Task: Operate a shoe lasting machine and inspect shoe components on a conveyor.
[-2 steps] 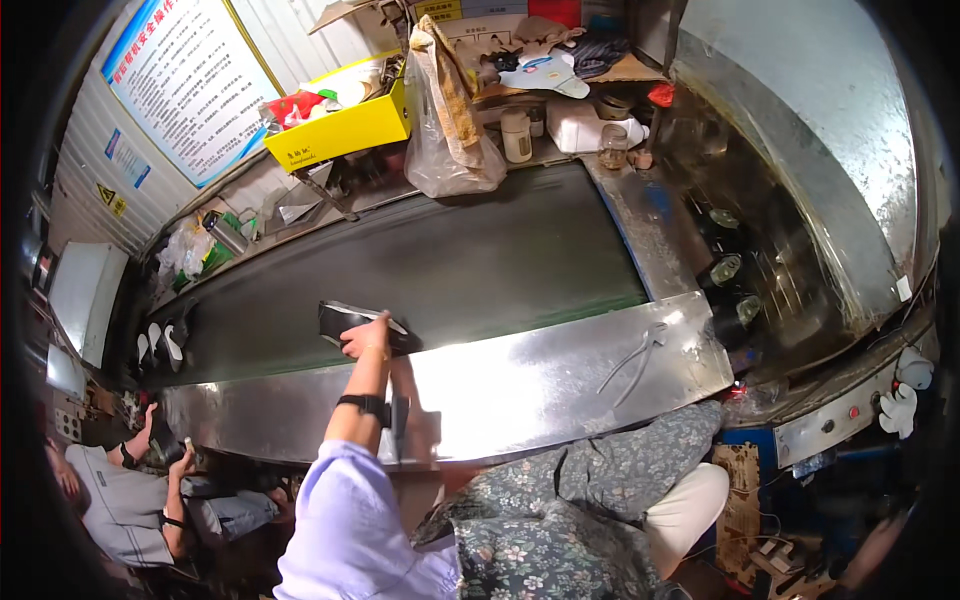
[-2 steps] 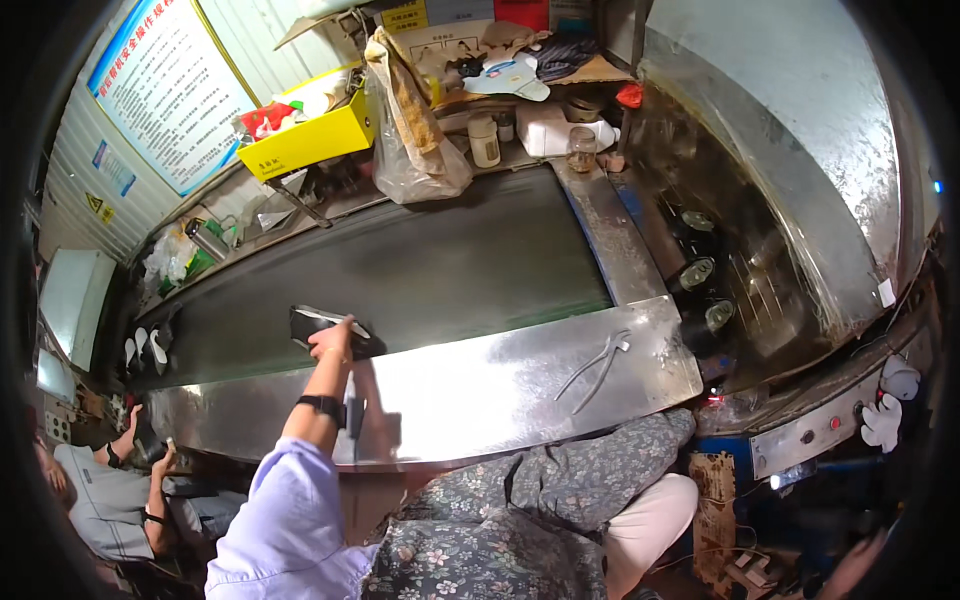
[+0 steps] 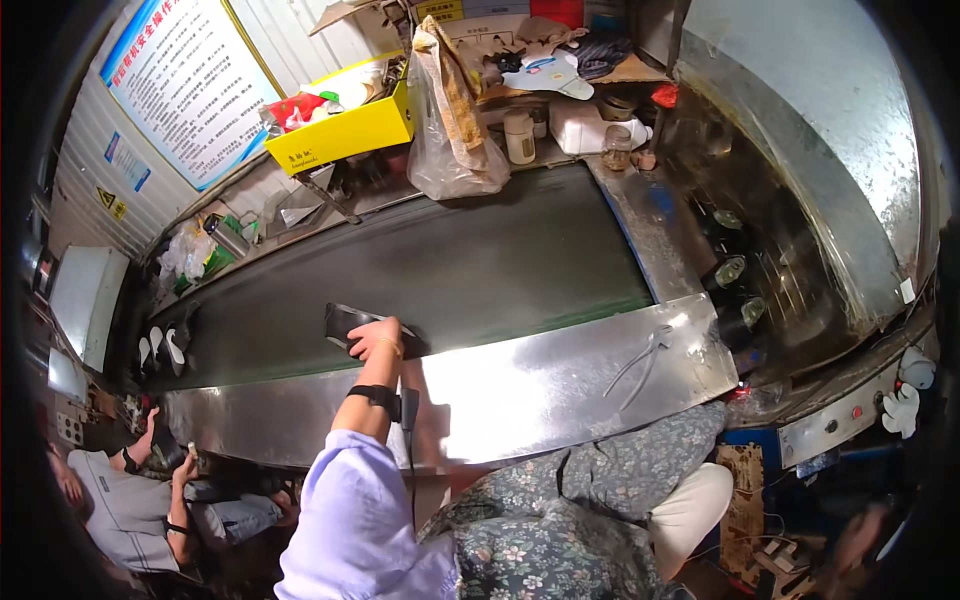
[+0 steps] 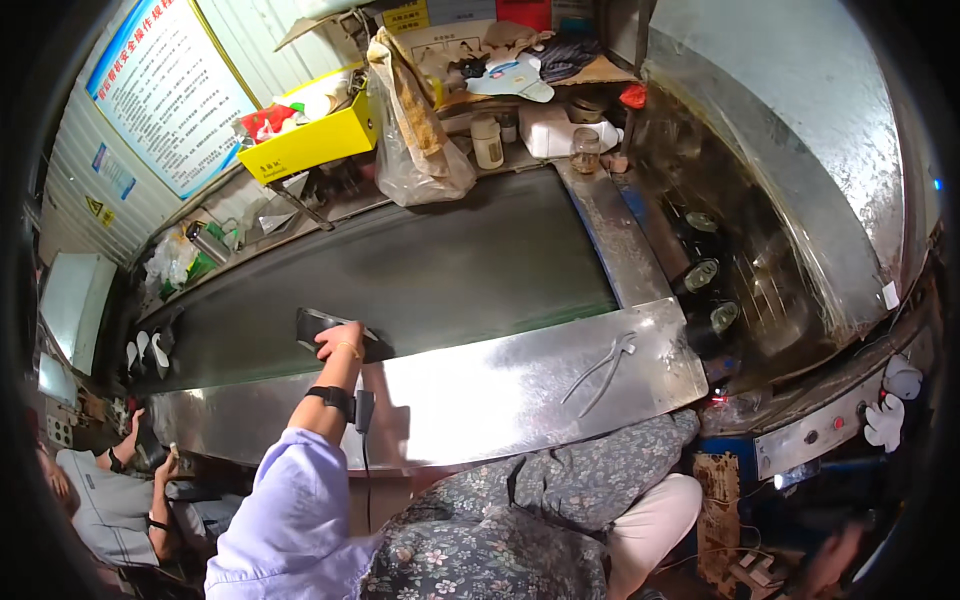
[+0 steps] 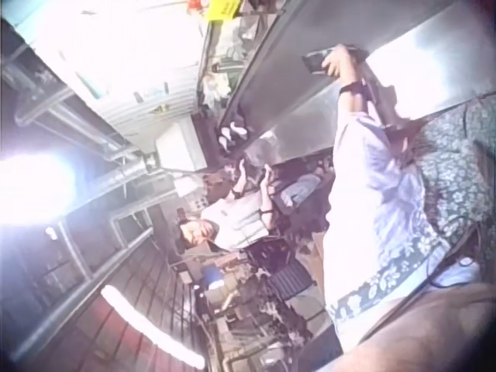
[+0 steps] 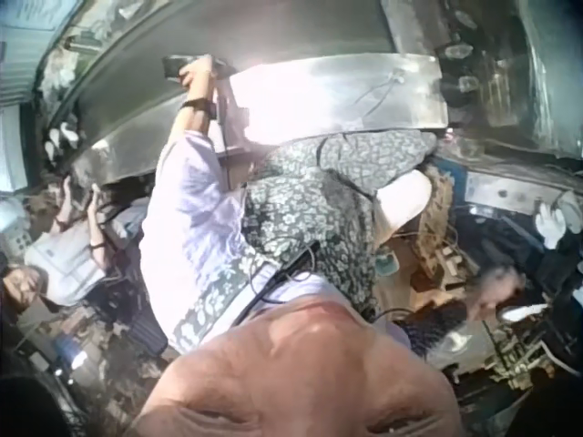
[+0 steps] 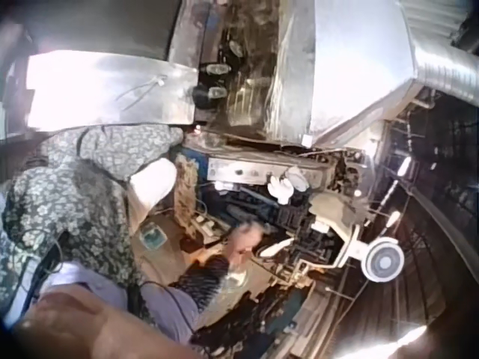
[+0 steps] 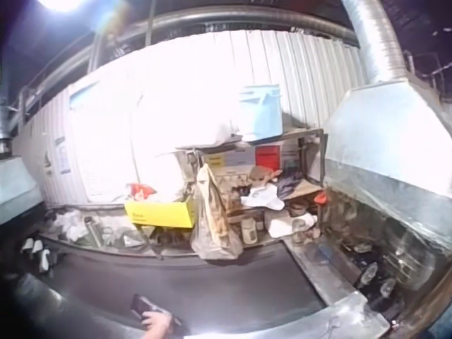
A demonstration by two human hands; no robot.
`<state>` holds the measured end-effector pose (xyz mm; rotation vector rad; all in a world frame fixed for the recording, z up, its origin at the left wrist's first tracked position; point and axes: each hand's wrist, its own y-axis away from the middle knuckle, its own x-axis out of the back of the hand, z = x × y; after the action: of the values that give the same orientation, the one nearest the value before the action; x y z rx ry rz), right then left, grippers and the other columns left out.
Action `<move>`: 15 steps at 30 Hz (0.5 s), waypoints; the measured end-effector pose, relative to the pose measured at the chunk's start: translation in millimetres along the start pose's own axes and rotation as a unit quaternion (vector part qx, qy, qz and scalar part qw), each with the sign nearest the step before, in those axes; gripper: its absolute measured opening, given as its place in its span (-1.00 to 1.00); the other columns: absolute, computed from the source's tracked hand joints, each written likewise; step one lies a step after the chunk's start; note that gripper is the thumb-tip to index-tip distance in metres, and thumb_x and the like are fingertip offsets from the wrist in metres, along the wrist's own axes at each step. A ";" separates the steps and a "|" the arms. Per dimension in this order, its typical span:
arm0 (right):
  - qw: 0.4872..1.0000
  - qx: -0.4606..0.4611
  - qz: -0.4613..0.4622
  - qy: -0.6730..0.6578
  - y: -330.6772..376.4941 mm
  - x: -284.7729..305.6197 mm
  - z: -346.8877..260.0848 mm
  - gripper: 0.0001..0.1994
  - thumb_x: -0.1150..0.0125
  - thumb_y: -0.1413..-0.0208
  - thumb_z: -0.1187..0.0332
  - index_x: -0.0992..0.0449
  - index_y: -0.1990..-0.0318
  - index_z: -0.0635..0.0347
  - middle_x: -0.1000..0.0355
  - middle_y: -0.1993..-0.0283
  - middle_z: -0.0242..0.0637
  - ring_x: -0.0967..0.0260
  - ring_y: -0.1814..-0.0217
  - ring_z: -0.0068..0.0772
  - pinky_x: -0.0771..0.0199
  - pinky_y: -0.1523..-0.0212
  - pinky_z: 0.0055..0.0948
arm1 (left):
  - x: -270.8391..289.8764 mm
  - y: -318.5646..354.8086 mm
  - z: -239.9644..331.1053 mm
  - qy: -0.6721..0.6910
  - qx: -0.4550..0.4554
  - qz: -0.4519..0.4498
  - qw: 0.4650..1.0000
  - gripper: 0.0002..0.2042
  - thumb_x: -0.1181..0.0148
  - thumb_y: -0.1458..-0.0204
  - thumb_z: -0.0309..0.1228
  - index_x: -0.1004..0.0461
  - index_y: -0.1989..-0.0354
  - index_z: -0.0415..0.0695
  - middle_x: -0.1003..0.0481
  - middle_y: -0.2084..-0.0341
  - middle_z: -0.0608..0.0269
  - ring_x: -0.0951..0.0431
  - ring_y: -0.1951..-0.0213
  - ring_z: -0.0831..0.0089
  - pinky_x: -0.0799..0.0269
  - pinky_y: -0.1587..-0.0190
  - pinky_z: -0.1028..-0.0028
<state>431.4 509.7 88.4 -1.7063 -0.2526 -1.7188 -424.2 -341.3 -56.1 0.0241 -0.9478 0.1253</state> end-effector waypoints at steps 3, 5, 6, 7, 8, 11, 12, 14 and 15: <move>0.973 0.037 0.130 -0.190 164.4 -96.7 -10.9 -0.64 0.02 -0.21 0.47 -0.36 -0.15 0.39 -0.35 -0.18 -0.16 -0.26 -0.24 -0.22 -0.21 -0.28 -0.29 | 2.4 136.5 -44.7 -0.010 -0.193 -0.380 0.904 -0.06 -0.39 0.21 -0.42 0.10 -0.36 -0.19 0.00 -0.31 -0.27 -0.24 -0.20 -0.14 -0.27 -0.21 0.05; 0.999 0.001 -0.043 0.007 165.4 -114.6 -195.2 -0.63 -0.24 -0.11 0.42 -0.45 -0.06 0.40 -0.42 -0.12 -0.09 -0.39 -0.14 -0.24 -0.30 -0.22 -0.39 | 88.7 121.2 -27.0 0.143 -0.260 -0.573 0.764 -0.12 -0.28 0.19 -0.61 0.10 -0.33 -0.29 -0.25 -0.16 -0.22 -0.46 -0.02 -0.05 -0.46 -0.04 0.04; 0.969 -0.039 -0.064 -0.237 144.3 -98.0 -271.3 -0.68 -0.16 -0.10 0.49 -0.47 -0.03 0.41 -0.44 -0.10 -0.06 -0.39 -0.15 -0.20 -0.30 -0.20 -0.38 | 119.4 95.4 -24.3 0.173 -0.192 -0.705 0.660 -0.19 -0.23 0.14 -0.66 0.09 -0.31 -0.35 -0.39 -0.02 -0.15 -0.54 0.08 0.07 -0.54 0.04 0.16; 0.889 -0.098 -0.074 -0.441 131.2 -62.8 -317.1 -0.70 -0.07 -0.09 0.56 -0.48 0.01 0.42 -0.45 -0.08 -0.03 -0.39 -0.15 -0.15 -0.31 -0.19 -0.36 | 151.0 104.3 -16.5 0.163 -0.156 -0.772 0.595 -0.25 -0.21 0.10 -0.67 0.04 -0.30 -0.35 -0.41 -0.01 -0.13 -0.55 0.08 0.11 -0.55 0.05 0.17; 0.875 -0.093 -0.043 -0.473 116.5 -48.9 -346.8 -0.75 -0.06 -0.03 0.65 -0.54 0.12 0.43 -0.49 -0.02 -0.01 -0.43 -0.10 -0.16 -0.34 -0.17 -0.36 | 170.0 122.2 -14.3 0.141 -0.121 -0.835 0.518 -0.30 -0.19 0.07 -0.69 -0.01 -0.28 -0.35 -0.42 -0.01 -0.12 -0.56 0.08 0.15 -0.56 0.07 0.17; 0.843 0.020 -0.120 -0.523 51.6 35.6 -432.3 -0.71 -0.22 -0.02 0.55 -0.51 0.05 0.39 -0.53 0.07 -0.02 -0.50 -0.01 -0.19 -0.42 -0.07 -0.38 | 238.9 182.7 -40.2 0.111 -0.147 -0.922 0.342 -0.36 -0.22 0.05 -0.66 -0.15 -0.27 -0.30 -0.44 -0.02 0.02 -0.54 0.03 0.24 -0.52 -0.01 0.28; 0.832 0.000 -0.190 -0.521 31.7 65.1 -453.9 -0.59 -0.27 -0.06 0.46 -0.45 -0.09 0.31 -0.50 -0.02 0.00 -0.48 -0.06 -0.20 -0.43 -0.07 -0.35 | 261.6 207.2 -60.6 0.115 -0.193 -0.926 0.303 -0.27 -0.27 0.10 -0.64 -0.12 -0.32 -0.27 -0.43 -0.05 0.10 -0.49 -0.04 0.29 -0.43 -0.10 0.33; 0.724 0.055 -0.183 -0.662 0.7 80.2 -483.1 -0.27 -0.25 -0.16 0.33 0.00 -0.42 0.12 -0.23 -0.30 0.14 -0.37 -0.17 -0.23 -0.41 -0.09 -0.31 | 290.9 241.3 -101.4 0.125 -0.285 -0.923 0.227 -0.05 -0.40 0.24 -0.62 0.02 -0.40 -0.26 -0.28 -0.23 0.11 -0.31 -0.22 0.30 -0.20 -0.26 0.37; 0.706 0.043 -0.174 -0.685 -16.0 100.3 -494.5 -0.20 -0.23 -0.19 0.31 0.17 -0.46 0.10 -0.15 -0.34 0.18 -0.36 -0.17 -0.27 -0.39 -0.10 -0.34 | 315.0 254.6 -120.9 0.113 -0.313 -0.923 0.194 0.02 -0.42 0.25 -0.61 0.11 -0.42 -0.25 -0.19 -0.29 0.10 -0.24 -0.27 0.32 -0.14 -0.29 0.40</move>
<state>35.2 199.7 130.1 -2.6327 -1.3340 -0.2172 -174.8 -49.1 120.1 0.3714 0.0108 -2.5405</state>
